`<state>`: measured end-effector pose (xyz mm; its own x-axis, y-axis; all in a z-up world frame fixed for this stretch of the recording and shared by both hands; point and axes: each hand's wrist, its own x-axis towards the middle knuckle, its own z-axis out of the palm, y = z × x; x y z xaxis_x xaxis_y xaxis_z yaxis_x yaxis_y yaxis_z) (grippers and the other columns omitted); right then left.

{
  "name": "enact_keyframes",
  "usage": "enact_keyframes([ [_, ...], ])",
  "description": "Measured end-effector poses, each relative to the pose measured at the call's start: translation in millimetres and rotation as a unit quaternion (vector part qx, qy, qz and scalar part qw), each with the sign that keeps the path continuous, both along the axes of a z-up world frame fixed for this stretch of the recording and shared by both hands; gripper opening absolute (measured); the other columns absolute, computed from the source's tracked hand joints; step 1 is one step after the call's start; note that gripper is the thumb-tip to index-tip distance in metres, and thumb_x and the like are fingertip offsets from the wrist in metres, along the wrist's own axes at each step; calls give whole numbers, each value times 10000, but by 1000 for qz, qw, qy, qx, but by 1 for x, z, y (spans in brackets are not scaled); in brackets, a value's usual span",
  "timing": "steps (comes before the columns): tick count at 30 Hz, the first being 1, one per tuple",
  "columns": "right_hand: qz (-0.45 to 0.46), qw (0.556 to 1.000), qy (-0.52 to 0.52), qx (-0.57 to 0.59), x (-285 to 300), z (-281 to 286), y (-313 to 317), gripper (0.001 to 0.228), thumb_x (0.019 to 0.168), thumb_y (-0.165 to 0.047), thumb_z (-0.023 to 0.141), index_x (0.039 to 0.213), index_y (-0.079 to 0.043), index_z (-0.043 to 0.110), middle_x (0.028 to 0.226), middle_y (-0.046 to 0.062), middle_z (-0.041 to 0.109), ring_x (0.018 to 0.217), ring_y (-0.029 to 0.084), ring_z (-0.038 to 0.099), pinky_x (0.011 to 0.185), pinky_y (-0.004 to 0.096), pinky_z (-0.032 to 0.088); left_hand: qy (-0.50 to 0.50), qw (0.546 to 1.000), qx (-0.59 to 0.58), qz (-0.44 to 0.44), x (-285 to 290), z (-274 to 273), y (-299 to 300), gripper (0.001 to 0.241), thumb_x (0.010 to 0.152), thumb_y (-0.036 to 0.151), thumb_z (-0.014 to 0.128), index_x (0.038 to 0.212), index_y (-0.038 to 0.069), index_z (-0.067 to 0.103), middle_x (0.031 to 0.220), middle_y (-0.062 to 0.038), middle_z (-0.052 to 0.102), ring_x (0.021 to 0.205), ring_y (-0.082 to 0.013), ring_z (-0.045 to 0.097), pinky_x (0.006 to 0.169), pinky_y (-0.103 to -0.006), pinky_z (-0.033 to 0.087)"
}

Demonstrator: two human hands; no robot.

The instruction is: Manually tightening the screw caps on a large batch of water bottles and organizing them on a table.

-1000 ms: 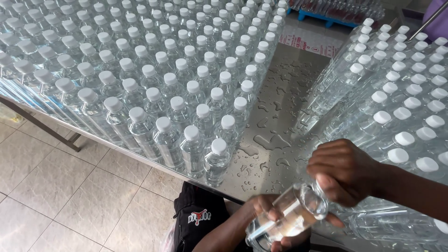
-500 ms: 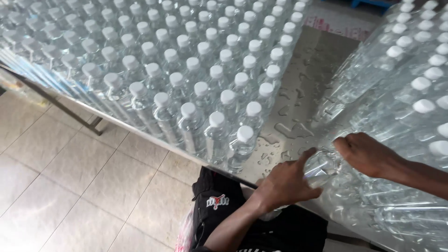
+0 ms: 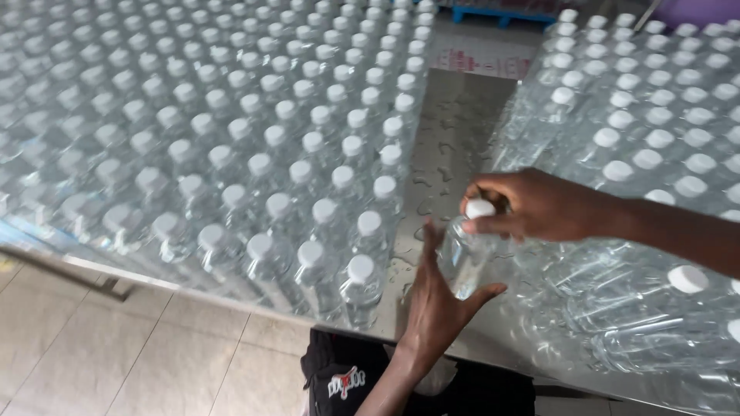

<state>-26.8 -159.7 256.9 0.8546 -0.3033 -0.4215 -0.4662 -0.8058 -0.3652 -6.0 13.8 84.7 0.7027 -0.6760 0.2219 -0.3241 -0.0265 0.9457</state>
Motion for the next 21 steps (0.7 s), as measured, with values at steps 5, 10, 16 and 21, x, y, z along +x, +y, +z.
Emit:
enact_keyframes([
  [5,-52,995,-86,-7,76,33,-77,328,972,-373,778,1206,-144,752,987,86,838,677,211,733,653,359,602,-135,986,-97,14,2,-27,-4,1291,913,441,881,1726,102,-62,1842,-244,47,1721,-466,104,1329,-677,263],
  [10,-61,977,-199,-50,183,33,-201,334,1091,-256,787,1283,-5,680,801,177,764,570,232,689,570,366,567,-52,990,-112,-68,1,-38,-12,1124,1002,393,817,1717,117,-6,1810,-251,215,1631,-456,360,1270,-574,421],
  [16,-96,944,-289,-126,351,-97,-414,412,1012,-283,819,1256,31,711,755,243,769,549,228,758,539,375,635,153,961,-164,-159,13,-88,-32,1142,896,279,966,1712,178,173,1774,-195,329,1603,-398,456,1253,-520,488],
  [21,-225,886,-357,-193,444,-163,-473,517,807,-412,939,1140,-102,693,1130,96,749,972,306,743,685,464,562,395,882,-184,-176,19,-181,-40,639,1084,413,638,1644,183,432,1669,-192,543,1504,-349,606,1185,-476,590],
])
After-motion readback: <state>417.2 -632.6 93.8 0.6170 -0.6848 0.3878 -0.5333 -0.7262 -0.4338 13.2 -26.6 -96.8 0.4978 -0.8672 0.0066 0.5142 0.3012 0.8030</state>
